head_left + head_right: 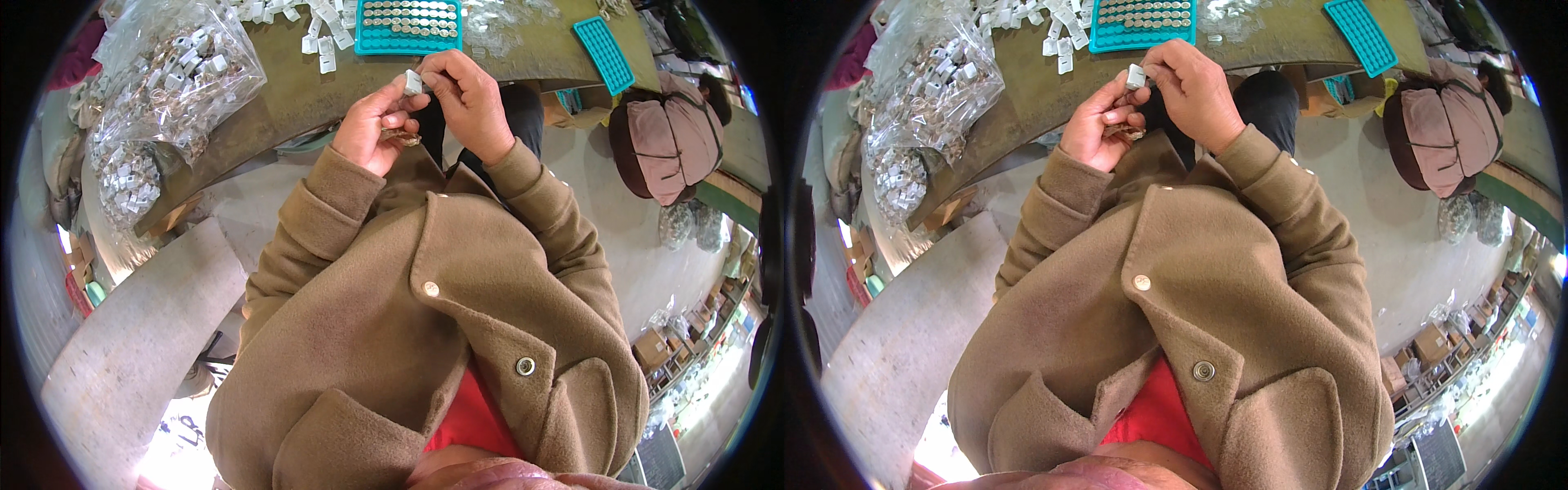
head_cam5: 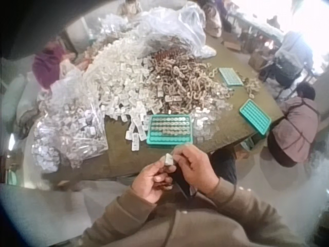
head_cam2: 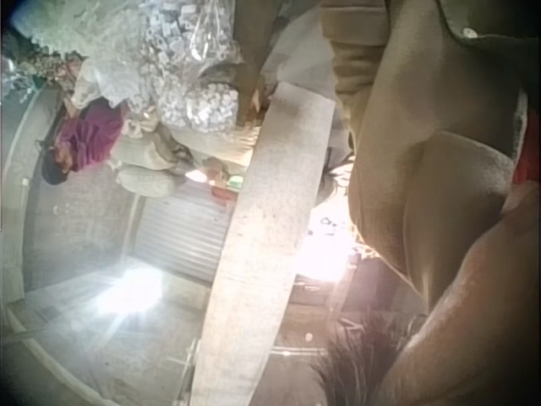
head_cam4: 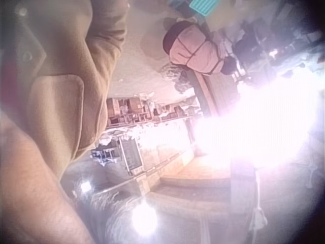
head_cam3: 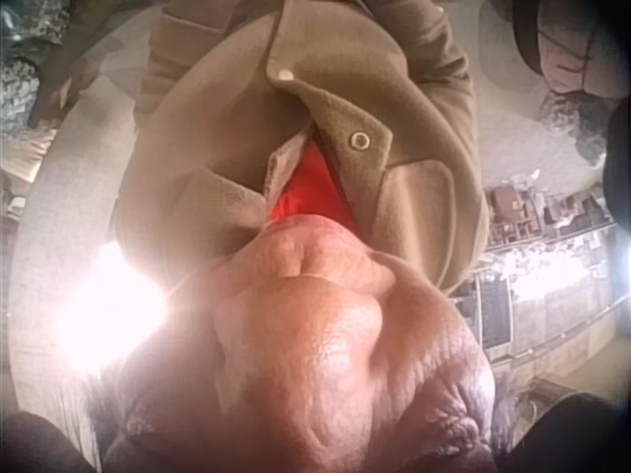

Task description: The person repeatedly picks small white plastic housings and metal contacts from a table, inserts the contacts into the housings, and places the assembled units into a blue tray. The process is repeated continuously throughout the clip.

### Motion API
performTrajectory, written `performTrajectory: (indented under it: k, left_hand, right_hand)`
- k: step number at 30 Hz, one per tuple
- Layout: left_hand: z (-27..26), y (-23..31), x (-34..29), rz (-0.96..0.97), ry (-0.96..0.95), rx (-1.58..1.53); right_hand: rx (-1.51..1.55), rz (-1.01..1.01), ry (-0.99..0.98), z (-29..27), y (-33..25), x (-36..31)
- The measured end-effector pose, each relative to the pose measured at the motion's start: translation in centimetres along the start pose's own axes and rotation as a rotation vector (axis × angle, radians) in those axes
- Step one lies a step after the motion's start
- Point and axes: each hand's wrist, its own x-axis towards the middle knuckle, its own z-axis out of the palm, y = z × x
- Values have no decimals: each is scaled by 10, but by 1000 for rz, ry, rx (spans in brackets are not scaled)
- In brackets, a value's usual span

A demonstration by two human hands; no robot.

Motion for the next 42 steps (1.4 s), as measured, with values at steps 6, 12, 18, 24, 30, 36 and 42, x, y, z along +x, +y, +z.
performTrajectory:
  k: [6, 12, 18, 24, 30, 36, 42]
  left_hand:
    - [0, -3, 1, -9, 29, 13]
    - [0, -10, 4, 30, 49, 34]
    - [5, -14, 7, 131, 154, 241]
    - [4, -3, 9, 178, 108, 203]
    - [-10, 25, 3, 307, 46, 293]
    - [-23, 43, 0, 414, 169, 281]
    - [-37, 55, 2, 452, 133, 259]
  right_hand:
    - [-203, -156, -20, -2, -9, 1]
    - [-222, -270, -8, 2, 0, -3]
    - [-254, -280, -9, 5, 6, -8]
    - [-117, -116, 38, -3, 10, 2]
    - [-464, -242, -46, -2, 13, 9]
    - [-591, -137, -77, 4, 6, 11]
    - [-399, -119, -24, -9, -1, 35]
